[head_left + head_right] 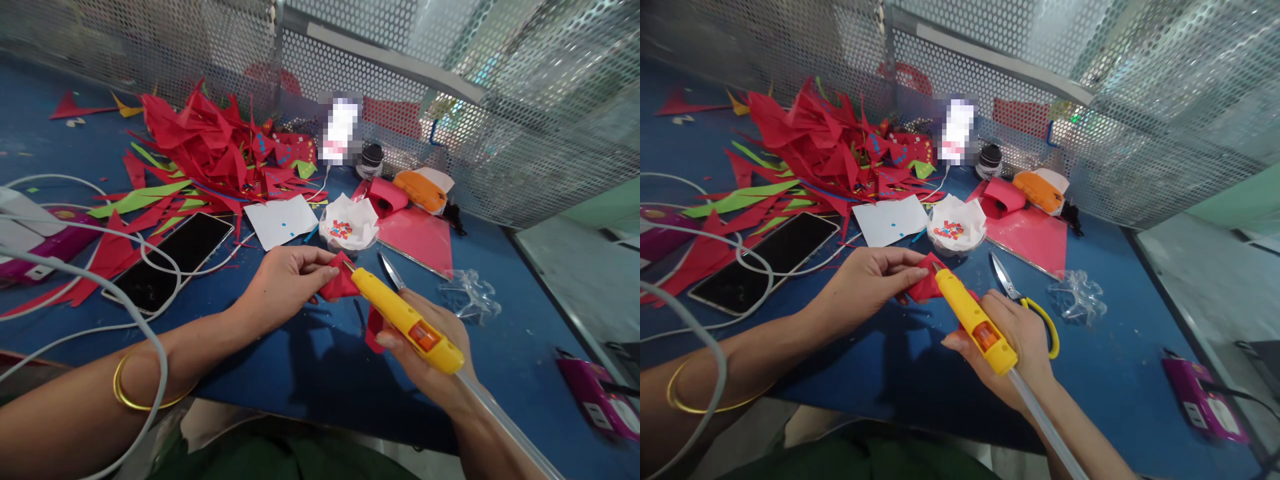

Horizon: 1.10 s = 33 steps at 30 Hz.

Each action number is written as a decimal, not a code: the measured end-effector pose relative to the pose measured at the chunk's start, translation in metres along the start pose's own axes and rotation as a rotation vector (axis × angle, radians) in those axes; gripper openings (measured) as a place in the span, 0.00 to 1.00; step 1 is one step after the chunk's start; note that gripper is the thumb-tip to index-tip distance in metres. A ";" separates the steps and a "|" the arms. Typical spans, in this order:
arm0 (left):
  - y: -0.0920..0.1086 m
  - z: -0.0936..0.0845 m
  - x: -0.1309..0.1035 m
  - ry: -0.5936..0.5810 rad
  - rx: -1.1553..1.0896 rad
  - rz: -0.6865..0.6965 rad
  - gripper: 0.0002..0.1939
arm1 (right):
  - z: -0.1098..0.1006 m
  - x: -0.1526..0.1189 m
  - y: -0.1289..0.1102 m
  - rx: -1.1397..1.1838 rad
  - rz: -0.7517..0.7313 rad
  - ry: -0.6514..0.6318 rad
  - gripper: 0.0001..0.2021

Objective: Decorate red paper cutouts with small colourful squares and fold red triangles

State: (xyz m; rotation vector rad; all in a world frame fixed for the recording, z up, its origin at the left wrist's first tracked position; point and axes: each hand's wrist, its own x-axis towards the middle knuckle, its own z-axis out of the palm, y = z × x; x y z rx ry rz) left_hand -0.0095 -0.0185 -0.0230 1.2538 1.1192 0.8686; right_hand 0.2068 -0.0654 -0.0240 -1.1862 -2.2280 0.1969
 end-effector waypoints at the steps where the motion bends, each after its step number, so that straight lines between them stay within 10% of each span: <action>1: 0.001 0.000 0.000 -0.001 -0.004 -0.001 0.10 | 0.000 0.000 -0.001 -0.001 -0.005 0.012 0.22; 33: -0.002 -0.002 0.000 0.007 0.095 0.050 0.13 | -0.001 -0.005 0.001 -0.005 0.014 -0.050 0.21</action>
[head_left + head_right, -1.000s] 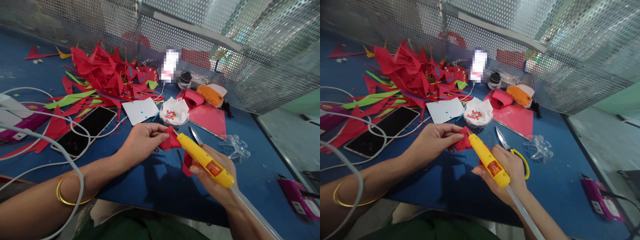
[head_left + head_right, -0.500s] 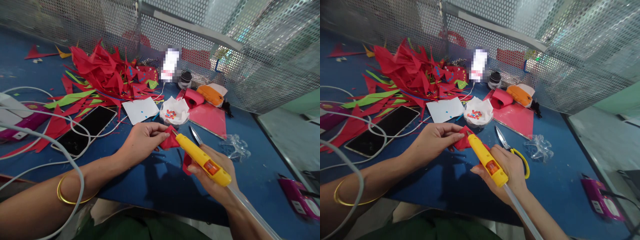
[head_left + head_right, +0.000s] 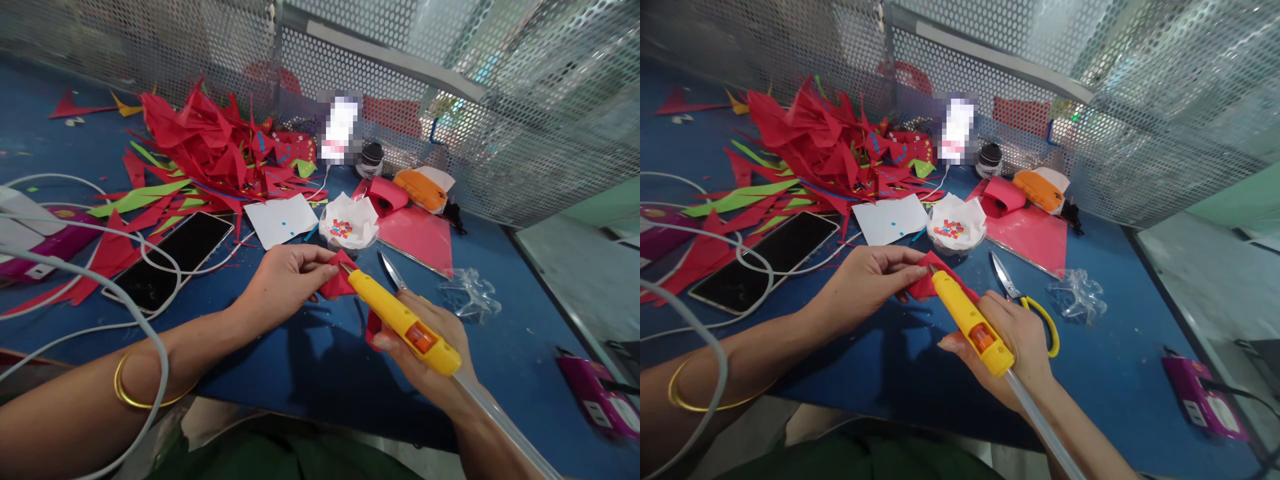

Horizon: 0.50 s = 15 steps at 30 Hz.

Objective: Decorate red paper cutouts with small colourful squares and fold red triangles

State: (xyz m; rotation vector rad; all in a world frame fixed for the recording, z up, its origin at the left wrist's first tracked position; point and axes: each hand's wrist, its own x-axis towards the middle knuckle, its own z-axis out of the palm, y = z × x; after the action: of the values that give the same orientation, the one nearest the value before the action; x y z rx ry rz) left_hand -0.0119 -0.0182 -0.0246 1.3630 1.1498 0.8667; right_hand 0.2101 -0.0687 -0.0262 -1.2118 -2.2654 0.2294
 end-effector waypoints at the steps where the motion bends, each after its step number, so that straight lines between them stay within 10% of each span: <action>1: 0.000 0.000 0.000 -0.002 0.000 -0.008 0.13 | 0.000 0.000 0.000 -0.004 0.000 0.004 0.21; 15: 0.001 0.000 -0.001 0.014 -0.005 0.008 0.13 | -0.001 0.005 -0.005 -0.025 0.024 0.063 0.23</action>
State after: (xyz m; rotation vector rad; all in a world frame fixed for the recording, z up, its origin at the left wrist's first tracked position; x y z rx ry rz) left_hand -0.0120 -0.0191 -0.0230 1.3602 1.1522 0.8860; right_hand 0.2045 -0.0676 -0.0209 -1.2420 -2.2070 0.1695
